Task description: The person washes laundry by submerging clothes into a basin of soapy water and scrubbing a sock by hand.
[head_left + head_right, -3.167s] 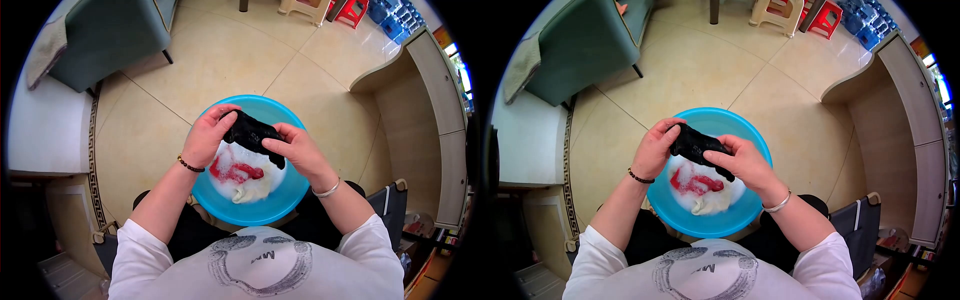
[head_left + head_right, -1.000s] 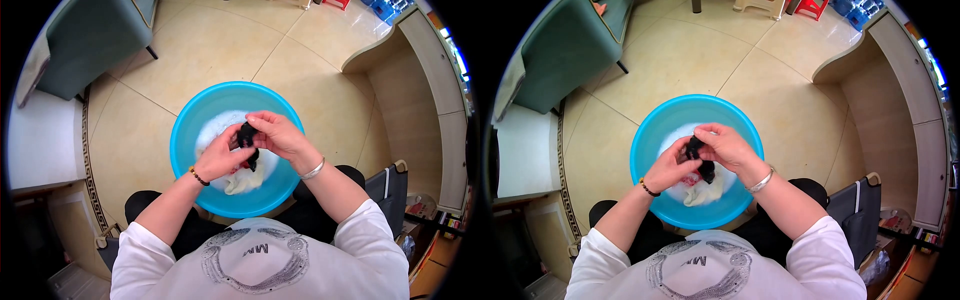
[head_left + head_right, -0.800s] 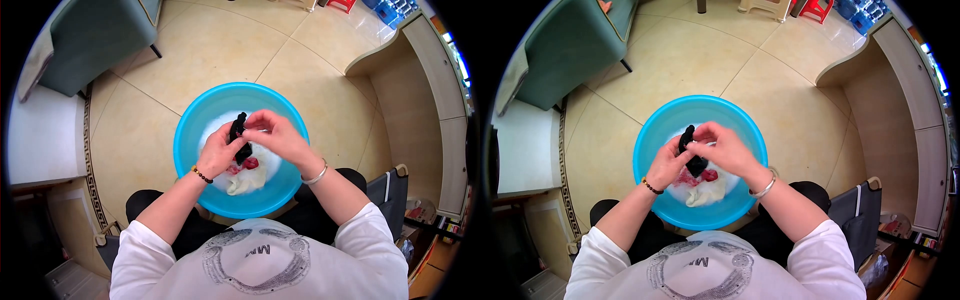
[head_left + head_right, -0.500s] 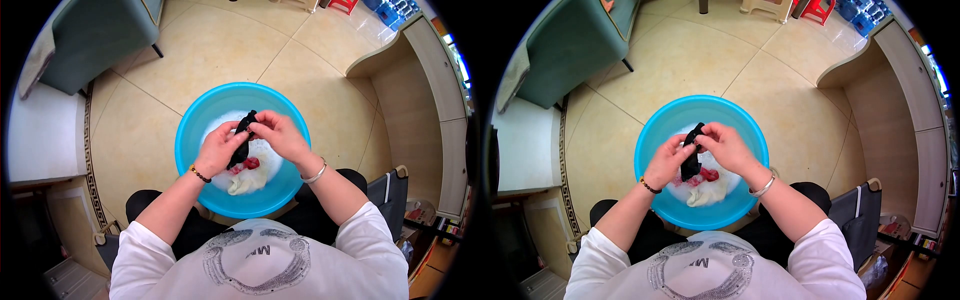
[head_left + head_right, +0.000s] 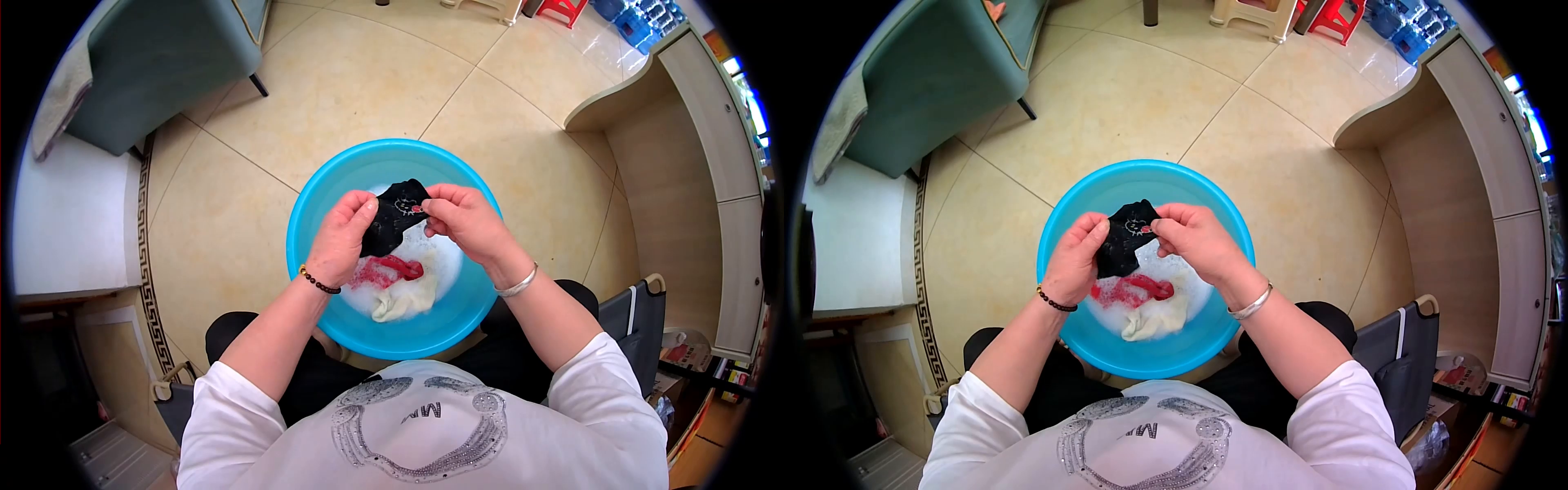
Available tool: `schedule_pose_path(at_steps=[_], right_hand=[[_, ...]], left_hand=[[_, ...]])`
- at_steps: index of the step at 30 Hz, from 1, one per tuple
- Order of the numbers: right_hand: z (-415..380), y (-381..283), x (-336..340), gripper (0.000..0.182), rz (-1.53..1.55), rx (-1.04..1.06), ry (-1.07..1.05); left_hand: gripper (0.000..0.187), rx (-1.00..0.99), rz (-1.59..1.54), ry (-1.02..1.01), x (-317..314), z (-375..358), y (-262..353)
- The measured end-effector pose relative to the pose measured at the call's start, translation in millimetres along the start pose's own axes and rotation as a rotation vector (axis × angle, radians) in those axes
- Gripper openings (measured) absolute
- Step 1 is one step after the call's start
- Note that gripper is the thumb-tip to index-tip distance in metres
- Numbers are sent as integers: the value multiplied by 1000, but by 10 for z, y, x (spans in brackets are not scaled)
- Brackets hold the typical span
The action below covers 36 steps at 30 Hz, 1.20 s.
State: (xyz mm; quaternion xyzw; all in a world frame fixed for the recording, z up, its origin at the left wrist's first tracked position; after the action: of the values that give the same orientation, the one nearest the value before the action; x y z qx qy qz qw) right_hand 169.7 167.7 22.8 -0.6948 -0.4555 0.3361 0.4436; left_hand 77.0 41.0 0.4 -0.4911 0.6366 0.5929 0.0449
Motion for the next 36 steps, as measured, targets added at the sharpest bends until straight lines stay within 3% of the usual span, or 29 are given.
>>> schedule_pose_path(at_steps=[4, 6, 7, 8, 11, 17, 19, 20, 22, 23, 24, 27, 29, 30, 33, 36], right_hand=[[-97, -137, -102, 16, -227, 65, -114], [-103, -159, -129, 17, -613, 294, -127], [-91, -163, -104, 22, -652, 322, -71], [-80, -158, -109, 22, -652, 322, -71], [-66, -181, -36, 21, -201, 162, -12], [-65, -121, -16, 24, -126, 46, 62], [-46, -86, 23, 24, -139, 37, 56], [-37, -72, 35, 24, -151, 28, 49], [-41, -74, 48, 24, -177, -10, 56], [-49, -71, 52, 24, -202, -48, 60], [-65, -113, 51, 24, -202, -48, 60], [-89, -177, 25, 24, -318, -21, 11], [-68, -195, -58, 24, -383, 181, -90], [-70, -209, -71, 24, -382, 180, -91], [-55, -178, 12, 24, -254, 44, 5], [1, -81, 82, 26, -187, -32, 8]], left_hand=[[19, 65, -19, 5, -21, -24, -13], [19, 85, -24, 7, -43, -34, -11], [19, 107, -28, 9, -47, -40, -23], [19, 107, -28, 10, -35, -30, -29], [18, 101, -23, 57, 35, 10, -37], [26, 142, 40, 9, -160, -85, 49], [28, 11, 648, -158, -297, -124, 87], [28, 12, 648, -161, -269, -102, 48], [27, -79, 636, -188, -270, -72, 62], [25, 60, 603, -164, -190, -68, 6], [25, 60, 603, -164, -181, -65, 9], [28, 195, 190, -75, -159, -84, -27], [28, 181, 149, -82, -169, -80, -28], [28, 171, 107, -90, -172, -79, -28], [27, 226, -60, -128, -153, -72, -49], [25, 183, -33, -113, -157, -56, 5]])
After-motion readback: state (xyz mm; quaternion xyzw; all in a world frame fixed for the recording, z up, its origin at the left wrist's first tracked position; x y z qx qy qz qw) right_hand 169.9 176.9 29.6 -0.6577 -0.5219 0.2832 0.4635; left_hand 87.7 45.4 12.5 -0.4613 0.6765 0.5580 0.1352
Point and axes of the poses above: each hand's wrist, its own z-axis towards the middle knuckle, its own x-axis out of the back of the hand, y = z × x, the point moved 7 cm from there along z, towards the middle knuckle, and after that the axes turned 14 degrees about -z, right-handed, at the moved point
